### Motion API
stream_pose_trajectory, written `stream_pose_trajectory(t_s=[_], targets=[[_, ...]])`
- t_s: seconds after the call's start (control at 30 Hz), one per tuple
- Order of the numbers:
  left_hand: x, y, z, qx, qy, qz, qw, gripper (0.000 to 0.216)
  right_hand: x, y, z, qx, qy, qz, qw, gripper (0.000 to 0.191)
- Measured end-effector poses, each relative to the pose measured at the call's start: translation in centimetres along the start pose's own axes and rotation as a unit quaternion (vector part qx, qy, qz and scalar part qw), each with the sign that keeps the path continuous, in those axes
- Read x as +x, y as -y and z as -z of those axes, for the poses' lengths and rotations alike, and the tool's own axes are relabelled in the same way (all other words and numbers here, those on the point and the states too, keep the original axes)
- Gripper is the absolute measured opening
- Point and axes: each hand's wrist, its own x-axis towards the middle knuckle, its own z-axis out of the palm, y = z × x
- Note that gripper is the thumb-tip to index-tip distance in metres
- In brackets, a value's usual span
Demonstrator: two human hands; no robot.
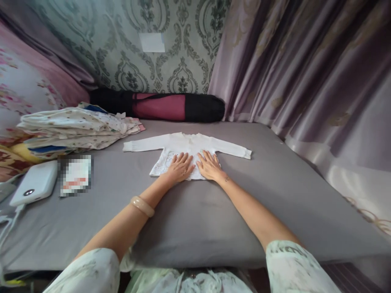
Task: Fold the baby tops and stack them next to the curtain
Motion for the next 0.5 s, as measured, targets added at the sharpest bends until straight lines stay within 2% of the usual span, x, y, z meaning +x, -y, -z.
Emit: stream_pose_trajectory(t_s=[0.3,0.5], targets=[[0.0,0.8,-1.3,0.034,0.001,0.010,0.999,0.061,-0.2,0.2,-0.1,0.021,-0.006,-0.010,1.000,0.057],[-0.1,0.7,-1.8,0.081,-0.017,0.006,0.997,0.061,0.4,-0.8,1.5,0.090,0.052,0.014,0.994,0.058]])
